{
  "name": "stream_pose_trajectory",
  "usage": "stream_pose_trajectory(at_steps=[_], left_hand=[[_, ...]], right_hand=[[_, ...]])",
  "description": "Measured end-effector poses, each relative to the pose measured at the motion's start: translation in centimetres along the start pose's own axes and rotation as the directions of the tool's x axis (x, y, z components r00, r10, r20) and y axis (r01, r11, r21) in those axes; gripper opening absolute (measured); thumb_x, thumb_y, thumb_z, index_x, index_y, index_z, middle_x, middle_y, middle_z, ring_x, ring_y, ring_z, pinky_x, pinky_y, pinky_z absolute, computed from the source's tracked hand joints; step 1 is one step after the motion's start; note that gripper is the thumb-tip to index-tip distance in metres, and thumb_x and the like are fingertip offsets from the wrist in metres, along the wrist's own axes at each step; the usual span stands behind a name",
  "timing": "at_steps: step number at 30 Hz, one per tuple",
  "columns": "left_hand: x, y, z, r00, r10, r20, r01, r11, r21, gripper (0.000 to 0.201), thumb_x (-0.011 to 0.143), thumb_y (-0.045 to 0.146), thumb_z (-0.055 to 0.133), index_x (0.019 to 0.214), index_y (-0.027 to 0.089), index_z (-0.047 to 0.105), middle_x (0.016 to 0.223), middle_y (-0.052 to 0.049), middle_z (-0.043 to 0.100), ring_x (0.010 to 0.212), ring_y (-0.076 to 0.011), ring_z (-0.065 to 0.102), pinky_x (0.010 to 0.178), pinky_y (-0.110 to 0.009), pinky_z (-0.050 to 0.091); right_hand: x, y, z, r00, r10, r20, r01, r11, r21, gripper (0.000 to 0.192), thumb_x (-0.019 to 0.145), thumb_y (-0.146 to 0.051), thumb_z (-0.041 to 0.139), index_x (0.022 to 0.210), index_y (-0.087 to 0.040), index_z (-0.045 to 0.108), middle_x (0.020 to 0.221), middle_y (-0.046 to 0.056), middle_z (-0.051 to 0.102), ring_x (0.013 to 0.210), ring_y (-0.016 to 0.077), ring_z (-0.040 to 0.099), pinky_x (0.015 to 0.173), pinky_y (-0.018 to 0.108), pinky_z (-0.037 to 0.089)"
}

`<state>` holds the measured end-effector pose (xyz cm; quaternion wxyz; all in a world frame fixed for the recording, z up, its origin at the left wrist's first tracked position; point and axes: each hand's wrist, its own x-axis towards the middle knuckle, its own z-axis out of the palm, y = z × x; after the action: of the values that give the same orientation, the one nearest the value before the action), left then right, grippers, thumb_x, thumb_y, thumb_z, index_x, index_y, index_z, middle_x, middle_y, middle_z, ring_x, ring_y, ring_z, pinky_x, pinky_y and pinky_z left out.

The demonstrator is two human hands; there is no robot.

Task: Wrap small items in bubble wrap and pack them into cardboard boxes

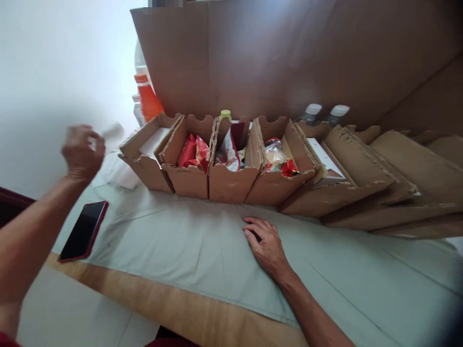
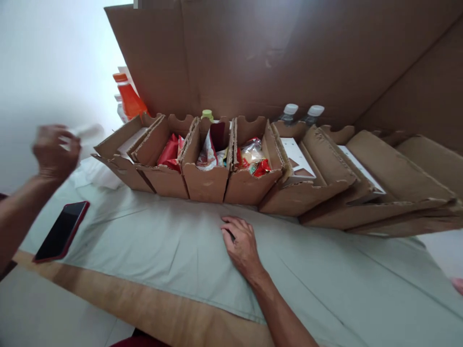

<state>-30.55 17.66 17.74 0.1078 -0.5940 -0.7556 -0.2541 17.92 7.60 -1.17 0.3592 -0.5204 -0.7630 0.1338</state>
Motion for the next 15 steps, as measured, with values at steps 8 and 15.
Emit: stream_pose_trajectory(at_steps=[8,15], left_hand=[[-3.3,-2.1,3.2,0.901,0.056,0.430,-0.016,0.995,-0.096,0.021,0.097,0.033,0.070,0.104,0.014,0.073,0.134,-0.012,0.070,0.116,-0.0268,0.069,0.097,-0.046,0.060],[-1.0,5.8,-4.4,0.989,0.134,-0.055,-0.139,0.984,-0.110,0.042,0.095,0.036,0.046,0.118,0.010,0.071,0.140,-0.012,0.068,0.137,-0.0262,0.060,0.116,-0.040,0.048]], right_hand=[[0.1,0.1,0.0,1.000,-0.001,-0.015,0.001,1.000,-0.001,0.025,0.099,-0.032,0.054,0.089,-0.025,0.077,0.111,0.009,0.082,0.104,0.0305,0.074,0.088,0.049,0.053],[0.1,0.3,0.1,1.000,-0.019,-0.014,0.019,1.000,0.004,0.026,0.100,-0.033,0.054,0.091,-0.025,0.077,0.111,0.009,0.083,0.103,0.0302,0.074,0.088,0.049,0.053]])
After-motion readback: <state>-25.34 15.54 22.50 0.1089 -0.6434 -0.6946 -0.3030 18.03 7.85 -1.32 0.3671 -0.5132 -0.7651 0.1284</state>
